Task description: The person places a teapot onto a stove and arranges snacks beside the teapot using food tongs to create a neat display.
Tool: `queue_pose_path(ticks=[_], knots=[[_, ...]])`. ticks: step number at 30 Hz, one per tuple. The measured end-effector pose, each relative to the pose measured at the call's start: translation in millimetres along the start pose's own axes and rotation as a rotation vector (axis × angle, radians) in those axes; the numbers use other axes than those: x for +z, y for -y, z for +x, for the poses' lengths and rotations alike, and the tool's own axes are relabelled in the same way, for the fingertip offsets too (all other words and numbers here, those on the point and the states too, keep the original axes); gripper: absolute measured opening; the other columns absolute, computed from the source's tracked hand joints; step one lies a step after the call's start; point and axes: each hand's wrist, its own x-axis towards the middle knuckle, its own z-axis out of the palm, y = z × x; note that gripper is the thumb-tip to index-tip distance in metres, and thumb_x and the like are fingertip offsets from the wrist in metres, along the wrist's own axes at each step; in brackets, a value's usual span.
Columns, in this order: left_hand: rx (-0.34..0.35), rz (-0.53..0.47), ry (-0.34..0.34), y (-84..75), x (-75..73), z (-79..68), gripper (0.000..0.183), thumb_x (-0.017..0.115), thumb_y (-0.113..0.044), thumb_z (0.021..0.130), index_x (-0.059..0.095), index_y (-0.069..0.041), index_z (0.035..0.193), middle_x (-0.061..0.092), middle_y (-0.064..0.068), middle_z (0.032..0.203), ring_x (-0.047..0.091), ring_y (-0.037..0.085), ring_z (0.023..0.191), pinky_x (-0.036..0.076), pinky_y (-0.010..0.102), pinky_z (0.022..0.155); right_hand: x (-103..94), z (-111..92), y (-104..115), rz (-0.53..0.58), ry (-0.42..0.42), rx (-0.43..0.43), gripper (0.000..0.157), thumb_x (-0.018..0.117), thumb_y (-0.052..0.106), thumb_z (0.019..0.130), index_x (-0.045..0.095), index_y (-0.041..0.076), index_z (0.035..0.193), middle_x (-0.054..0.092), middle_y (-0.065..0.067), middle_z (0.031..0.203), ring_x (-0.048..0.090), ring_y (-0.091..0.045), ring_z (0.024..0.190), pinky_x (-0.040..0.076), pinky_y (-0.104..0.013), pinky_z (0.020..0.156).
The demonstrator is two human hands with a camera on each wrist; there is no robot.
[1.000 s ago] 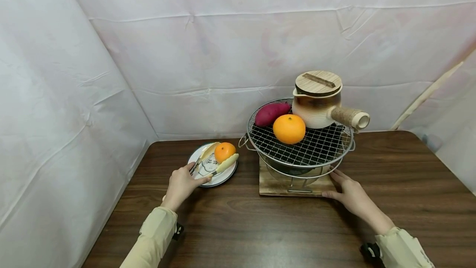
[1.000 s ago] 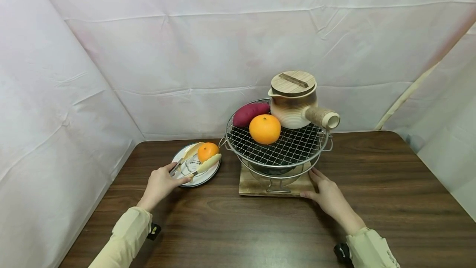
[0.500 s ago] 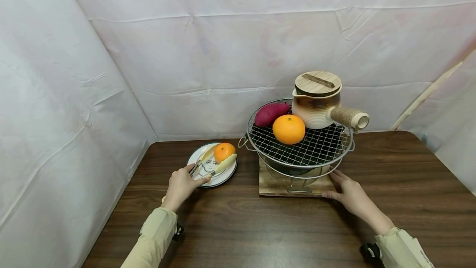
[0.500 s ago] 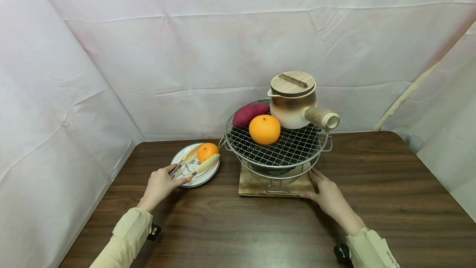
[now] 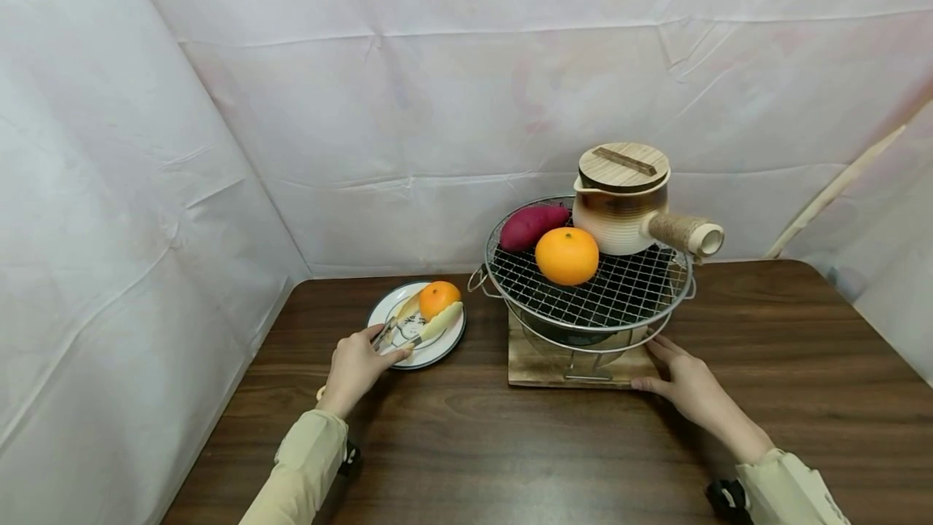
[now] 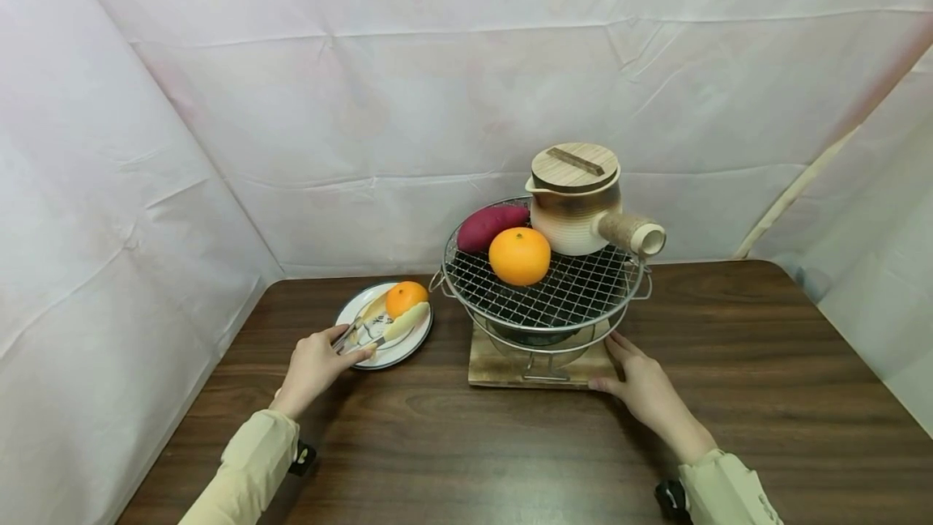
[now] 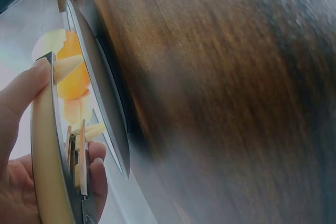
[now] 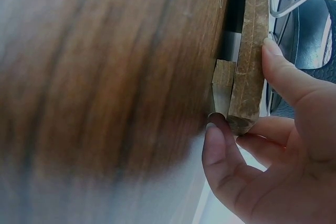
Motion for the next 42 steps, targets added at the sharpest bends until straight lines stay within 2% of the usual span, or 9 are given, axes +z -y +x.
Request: queue_pose_path(ticks=[4,8,12,16,21,26,32,37,42], knots=[[0.0,-0.003,-0.01,1.7,-0.5,-0.9,0.076,0.079,-0.05,0.073,0.06,-0.004,0.13,0.068,0.023,0.115,0.067,0.032,0.095,0.052,0.048,0.085,0.3,-0.4,-0.2,0.006,0.004,0.004,0.086,0.074,0.042,0.079,0.044,-0.016,0.135,0.039,-0.04,0.14,0.042,-0.058,0.123,0.04,-0.064,0.096],[0.002,-0.017,-0.024,1.7,-1.9,-0.7,0.078,0.079,-0.051,0.073,0.059,-0.002,0.131,0.068,0.024,0.115,0.066,0.026,0.087,0.053,0.046,0.08,-0.3,-0.6,-0.1,0.01,0.011,0.011,0.087,0.073,0.044,0.079,0.043,-0.016,0.135,0.038,-0.04,0.14,0.04,-0.059,0.124,0.04,-0.065,0.096],[-0.007,-0.03,-0.038,1.2,-4.1,0.2,0.08,0.079,-0.051,0.072,0.059,-0.002,0.131,0.073,0.015,0.08,0.058,0.018,0.066,0.053,0.043,0.073,0.2,-0.8,0.1,0.017,0.017,0.014,0.087,0.073,0.043,0.08,0.042,-0.016,0.136,0.037,-0.039,0.141,0.04,-0.058,0.125,0.039,-0.064,0.097],[0.003,-0.046,-0.073,-0.2,-5.8,0.1,0.079,0.081,-0.05,0.071,0.06,-0.003,0.131,0.062,0.007,0.055,0.049,0.016,0.057,0.052,0.042,0.071,1.2,-0.9,-0.2,0.017,0.017,0.012,0.087,0.074,0.041,0.08,0.042,-0.016,0.136,0.038,-0.039,0.142,0.04,-0.058,0.125,0.039,-0.064,0.097],[0.047,-0.076,-0.16,-3.8,-9.4,-1.9,0.077,0.081,-0.049,0.071,0.061,-0.003,0.129,0.07,0.017,0.068,0.047,0.017,0.054,0.052,0.043,0.067,0.6,-0.7,-0.1,0.013,0.01,0.009,0.087,0.074,0.043,0.079,0.042,-0.015,0.136,0.038,-0.039,0.141,0.04,-0.058,0.124,0.04,-0.064,0.096],[0.073,-0.117,-0.246,-12.4,-17.1,-4.5,0.077,0.081,-0.052,0.07,0.061,-0.006,0.129,0.074,0.02,0.086,0.062,0.025,0.065,0.053,0.046,0.072,0.1,0.4,-0.1,0.008,0.005,0.006,0.087,0.074,0.042,0.079,0.043,-0.015,0.136,0.038,-0.04,0.141,0.041,-0.058,0.124,0.04,-0.064,0.095],[0.095,-0.138,-0.274,-24.2,-25.8,-7.7,0.079,0.079,-0.055,0.071,0.059,-0.01,0.133,0.068,0.013,0.064,0.043,0.016,0.053,0.049,0.037,0.065,-0.7,0.0,1.1,0.007,0.004,0.006,0.087,0.074,0.042,0.079,0.043,-0.016,0.136,0.038,-0.039,0.14,0.041,-0.058,0.124,0.04,-0.064,0.096],[0.116,-0.164,-0.307,-32.5,-30.2,-10.0,0.079,0.081,-0.053,0.069,0.059,-0.011,0.133,0.074,0.018,0.101,0.057,0.022,0.067,0.052,0.042,0.073,-0.7,0.1,1.4,0.006,0.006,0.007,0.087,0.074,0.042,0.079,0.042,-0.015,0.136,0.038,-0.04,0.14,0.041,-0.059,0.124,0.04,-0.065,0.096],[0.157,-0.179,-0.35,-42.1,-34.9,-13.7,0.076,0.084,-0.046,0.069,0.06,-0.012,0.133,0.072,0.018,0.11,0.05,0.019,0.062,0.049,0.036,0.066,-1.0,-0.4,1.7,0.002,0.007,0.008,0.087,0.074,0.042,0.079,0.042,-0.016,0.136,0.038,-0.04,0.14,0.041,-0.059,0.123,0.04,-0.065,0.095]])
